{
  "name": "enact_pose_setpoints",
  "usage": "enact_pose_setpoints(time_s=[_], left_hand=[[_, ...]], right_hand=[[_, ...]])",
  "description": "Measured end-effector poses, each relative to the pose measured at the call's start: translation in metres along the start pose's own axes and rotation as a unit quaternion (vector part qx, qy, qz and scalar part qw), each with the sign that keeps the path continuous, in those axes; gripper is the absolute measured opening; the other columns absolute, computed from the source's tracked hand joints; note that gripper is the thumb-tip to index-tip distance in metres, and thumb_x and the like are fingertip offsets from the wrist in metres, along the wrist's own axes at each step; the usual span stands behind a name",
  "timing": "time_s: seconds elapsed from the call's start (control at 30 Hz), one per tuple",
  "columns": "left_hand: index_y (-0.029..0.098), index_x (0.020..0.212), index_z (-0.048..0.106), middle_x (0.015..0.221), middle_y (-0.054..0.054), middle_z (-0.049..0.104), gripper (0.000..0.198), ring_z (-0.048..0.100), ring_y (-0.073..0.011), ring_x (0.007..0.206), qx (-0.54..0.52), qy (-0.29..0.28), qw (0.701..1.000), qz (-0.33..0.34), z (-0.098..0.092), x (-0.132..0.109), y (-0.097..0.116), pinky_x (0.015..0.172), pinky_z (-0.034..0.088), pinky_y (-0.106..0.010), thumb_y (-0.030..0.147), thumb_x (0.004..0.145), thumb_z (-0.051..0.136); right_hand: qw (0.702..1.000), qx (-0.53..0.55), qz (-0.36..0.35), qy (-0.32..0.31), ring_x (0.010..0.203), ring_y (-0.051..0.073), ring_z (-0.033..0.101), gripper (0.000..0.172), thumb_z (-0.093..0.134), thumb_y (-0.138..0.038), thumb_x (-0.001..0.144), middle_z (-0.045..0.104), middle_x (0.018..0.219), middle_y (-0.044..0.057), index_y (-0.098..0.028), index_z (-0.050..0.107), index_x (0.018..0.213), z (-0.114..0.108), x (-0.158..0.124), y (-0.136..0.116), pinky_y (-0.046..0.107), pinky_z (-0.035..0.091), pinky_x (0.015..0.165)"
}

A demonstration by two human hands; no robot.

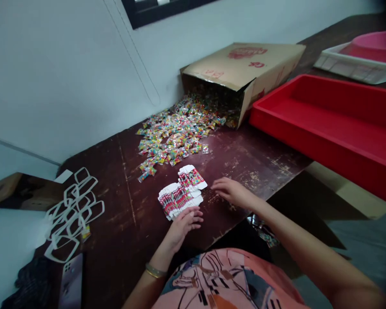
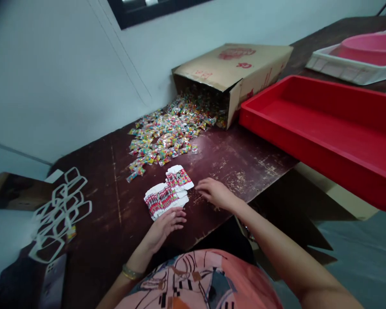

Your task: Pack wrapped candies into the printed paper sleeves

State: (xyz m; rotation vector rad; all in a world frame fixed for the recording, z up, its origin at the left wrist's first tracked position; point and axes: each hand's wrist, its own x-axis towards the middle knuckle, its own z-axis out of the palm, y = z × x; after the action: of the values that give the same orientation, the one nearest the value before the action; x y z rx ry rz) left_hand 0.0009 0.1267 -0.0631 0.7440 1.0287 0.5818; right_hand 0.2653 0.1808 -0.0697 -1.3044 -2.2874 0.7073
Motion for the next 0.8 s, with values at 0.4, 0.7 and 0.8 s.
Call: enact_pose_setpoints(time_s=[0.4, 0.7, 0.8], left_hand=[[0.013, 0.106, 0.062, 0.099, -0.013, 0.065, 0.038, 0.063, -0.0209, 0.086, -0.037, 0.007, 0.999, -0.009, -0.01, -0.004, -0.006, 0.077, 0.045, -0.033, 0.04, 0.08, 0.062], [0.017, 0.095, 0.068, 0.096, -0.01, 0.07, 0.039, 0.061, -0.0318, 0.099, -0.175, -0.014, 0.984, 0.022, -0.011, 0.006, -0.011, 0.091, 0.043, -0.046, 0.033, 0.061, 0.075], [0.018, 0.085, 0.069, 0.082, -0.008, 0.069, 0.028, 0.063, -0.0326, 0.091, -0.051, -0.047, 0.997, -0.021, -0.008, 0.001, -0.022, 0.087, 0.046, -0.049, 0.031, 0.062, 0.078]], right_hand=[[0.97, -0.2, -0.107, -0.089, 0.085, 0.022, 0.061, 0.019, 0.047, -0.008, 0.088, 0.065, 0.095, 0.017, -0.006, 0.066, 0.093, 0.043, 0.114, 0.005, 0.031, 0.045, 0.076], [0.982, -0.012, -0.186, 0.03, 0.105, 0.022, 0.055, 0.026, 0.051, -0.023, 0.089, 0.065, 0.114, 0.008, -0.023, 0.061, 0.113, 0.061, 0.004, -0.084, 0.038, 0.04, 0.096], [0.991, 0.079, -0.089, 0.063, 0.117, 0.025, 0.047, 0.026, 0.053, -0.023, 0.086, 0.057, 0.127, 0.008, -0.026, 0.063, 0.109, 0.059, -0.007, -0.091, 0.04, 0.038, 0.099]])
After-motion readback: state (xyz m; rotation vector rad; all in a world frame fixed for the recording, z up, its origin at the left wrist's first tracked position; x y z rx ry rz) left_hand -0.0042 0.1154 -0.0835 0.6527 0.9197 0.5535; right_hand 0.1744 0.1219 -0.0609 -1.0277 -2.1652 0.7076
